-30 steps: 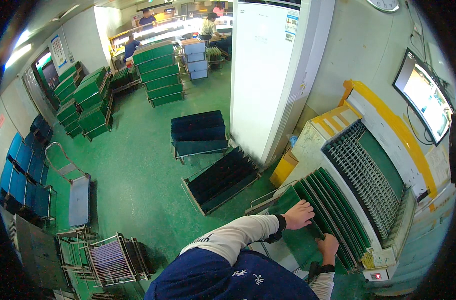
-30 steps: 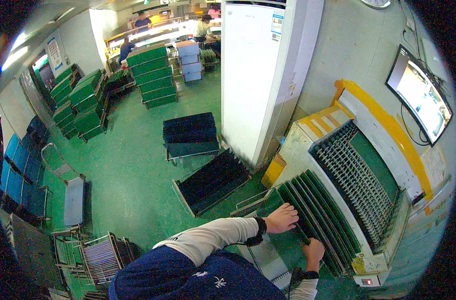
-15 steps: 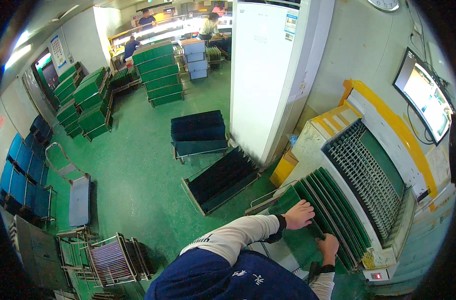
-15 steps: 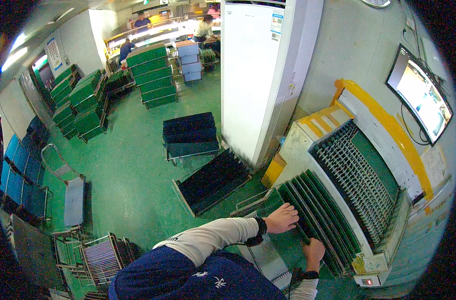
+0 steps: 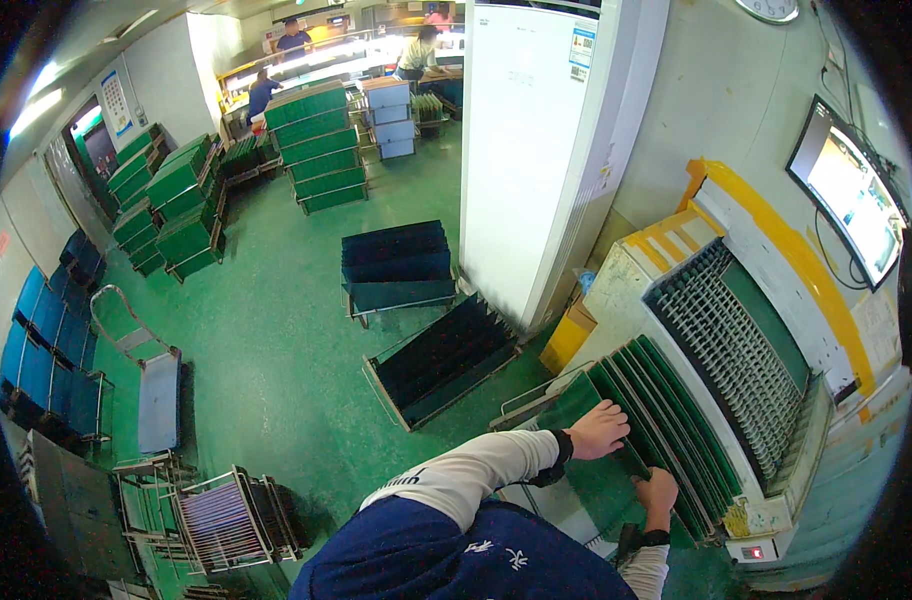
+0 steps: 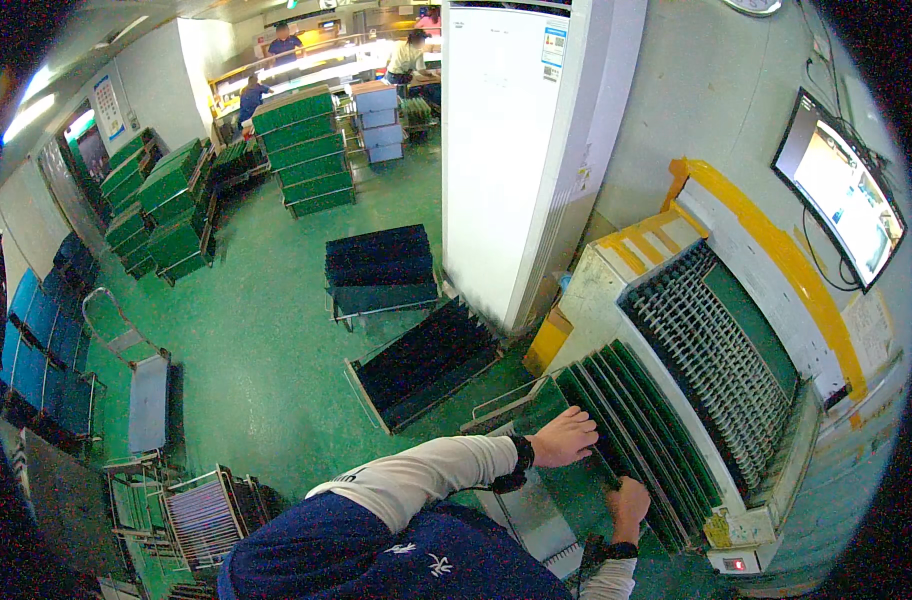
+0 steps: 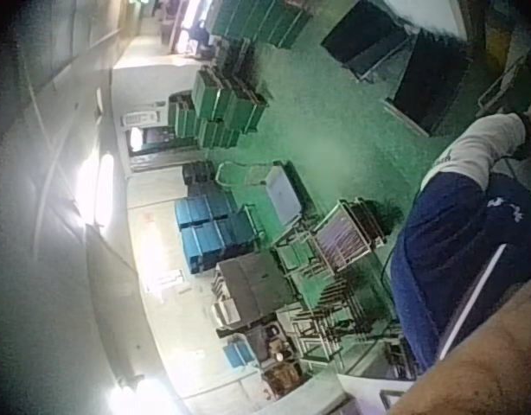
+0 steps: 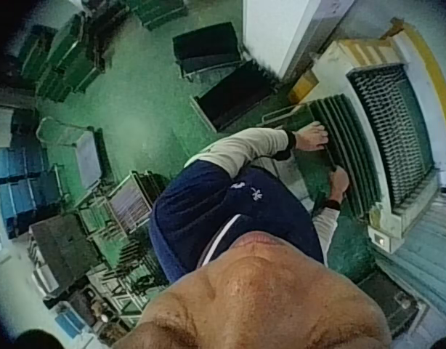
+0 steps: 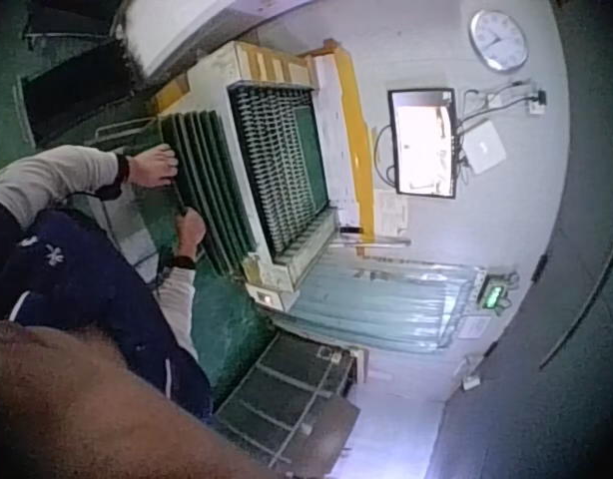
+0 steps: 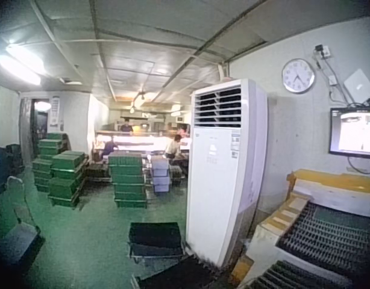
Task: Transferring green printed circuit board panels from a manufacturing machine into a drying or storage rack.
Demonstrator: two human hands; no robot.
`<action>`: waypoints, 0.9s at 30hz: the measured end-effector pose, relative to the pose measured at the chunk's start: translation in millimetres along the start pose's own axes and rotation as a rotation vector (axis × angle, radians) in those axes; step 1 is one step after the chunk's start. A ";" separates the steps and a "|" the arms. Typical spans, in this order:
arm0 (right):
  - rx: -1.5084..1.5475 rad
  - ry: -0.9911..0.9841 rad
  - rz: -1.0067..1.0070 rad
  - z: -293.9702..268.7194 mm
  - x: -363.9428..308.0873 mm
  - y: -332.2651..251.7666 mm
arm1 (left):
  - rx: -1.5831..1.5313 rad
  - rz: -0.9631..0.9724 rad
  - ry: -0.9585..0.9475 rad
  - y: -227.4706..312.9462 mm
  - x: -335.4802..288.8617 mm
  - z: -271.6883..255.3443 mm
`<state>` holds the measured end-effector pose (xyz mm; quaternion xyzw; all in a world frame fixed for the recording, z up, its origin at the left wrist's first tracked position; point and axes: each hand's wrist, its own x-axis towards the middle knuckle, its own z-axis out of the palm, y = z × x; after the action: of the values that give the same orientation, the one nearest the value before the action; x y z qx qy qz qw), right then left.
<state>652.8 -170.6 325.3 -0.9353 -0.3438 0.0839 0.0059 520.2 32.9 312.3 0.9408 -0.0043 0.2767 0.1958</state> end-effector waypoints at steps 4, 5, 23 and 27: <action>-0.003 -0.027 0.013 -6.2 -2.2 -4.0 | -0.013 -0.005 -0.003 0.8 0.4 -1.4; -0.003 -0.027 0.013 -5.5 -2.0 -3.3 | -0.013 -0.005 -0.003 1.0 0.5 -1.3; 0.008 0.005 0.007 4.3 2.2 4.0 | -0.005 -0.007 0.001 2.1 0.6 -1.1; 0.017 0.011 -0.007 5.7 2.3 5.6 | -0.001 -0.008 0.010 1.4 0.3 0.1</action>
<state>657.2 -173.7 318.9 -0.9344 -0.3464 0.0817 0.0161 520.3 31.6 312.9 0.9392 0.0001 0.2808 0.1974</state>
